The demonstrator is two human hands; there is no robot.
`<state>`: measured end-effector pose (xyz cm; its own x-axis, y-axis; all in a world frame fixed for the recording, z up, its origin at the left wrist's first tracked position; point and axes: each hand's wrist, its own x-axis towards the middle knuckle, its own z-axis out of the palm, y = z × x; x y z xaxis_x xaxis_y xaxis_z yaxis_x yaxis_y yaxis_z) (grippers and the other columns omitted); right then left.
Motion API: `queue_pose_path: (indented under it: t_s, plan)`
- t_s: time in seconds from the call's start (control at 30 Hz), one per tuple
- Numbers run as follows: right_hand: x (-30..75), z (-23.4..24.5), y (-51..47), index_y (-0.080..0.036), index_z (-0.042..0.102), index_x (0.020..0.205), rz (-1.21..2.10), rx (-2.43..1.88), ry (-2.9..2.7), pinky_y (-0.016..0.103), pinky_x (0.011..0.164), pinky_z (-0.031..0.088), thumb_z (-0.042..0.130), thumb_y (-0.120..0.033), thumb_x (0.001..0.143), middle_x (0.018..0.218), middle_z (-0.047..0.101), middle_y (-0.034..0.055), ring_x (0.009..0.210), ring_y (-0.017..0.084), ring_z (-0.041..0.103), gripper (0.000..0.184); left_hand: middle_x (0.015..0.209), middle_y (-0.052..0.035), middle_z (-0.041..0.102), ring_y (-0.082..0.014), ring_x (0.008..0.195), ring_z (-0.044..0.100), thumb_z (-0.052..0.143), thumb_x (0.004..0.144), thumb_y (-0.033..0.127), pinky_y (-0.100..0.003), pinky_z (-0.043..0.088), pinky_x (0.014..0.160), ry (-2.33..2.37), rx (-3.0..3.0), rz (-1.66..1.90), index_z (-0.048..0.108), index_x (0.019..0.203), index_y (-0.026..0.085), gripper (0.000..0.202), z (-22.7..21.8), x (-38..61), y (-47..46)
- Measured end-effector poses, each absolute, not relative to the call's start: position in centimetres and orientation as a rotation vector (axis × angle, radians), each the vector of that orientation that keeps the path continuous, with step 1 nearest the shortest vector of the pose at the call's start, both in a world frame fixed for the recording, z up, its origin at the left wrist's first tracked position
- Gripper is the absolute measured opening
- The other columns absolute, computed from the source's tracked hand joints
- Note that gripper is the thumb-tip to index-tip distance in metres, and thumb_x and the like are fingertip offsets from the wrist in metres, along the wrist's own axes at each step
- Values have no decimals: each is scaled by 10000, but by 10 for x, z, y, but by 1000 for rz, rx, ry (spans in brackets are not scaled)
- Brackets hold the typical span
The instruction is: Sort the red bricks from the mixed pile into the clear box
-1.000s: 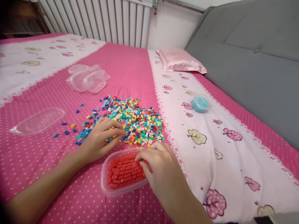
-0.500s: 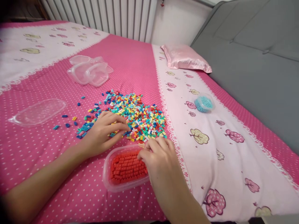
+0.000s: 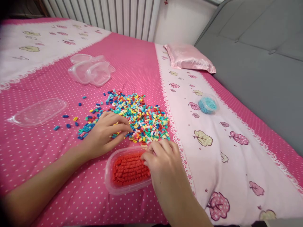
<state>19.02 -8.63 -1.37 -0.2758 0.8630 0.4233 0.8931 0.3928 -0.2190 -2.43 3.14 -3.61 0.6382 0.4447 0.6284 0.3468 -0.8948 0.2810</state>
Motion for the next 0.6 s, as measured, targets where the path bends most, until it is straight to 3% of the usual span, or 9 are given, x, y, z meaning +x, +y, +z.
queue_pose_path:
  t_s: [0.2, 0.6]
  plan:
    - [190, -7, -88, -229, 748, 783, -26, -1597, -2281, 338, 802, 369, 877, -41, 713, 841, 691, -19, 826, 190, 578, 238, 1014, -52, 695, -201, 940, 608, 522, 1009, 149, -401, 380, 908, 650, 2721, 1089, 693, 992, 190, 177, -36, -24, 32]
    - [188, -8, -88, -237, 745, 771, -54, -1589, -2292, 341, 810, 367, 895, -51, 698, 813, 676, -25, 816, 182, 579, 250, 1010, -55, 702, -206, 938, 613, 537, 991, 132, -400, 378, 897, 651, 2716, 1101, 701, 989, 188, 174, -36, -24, 32]
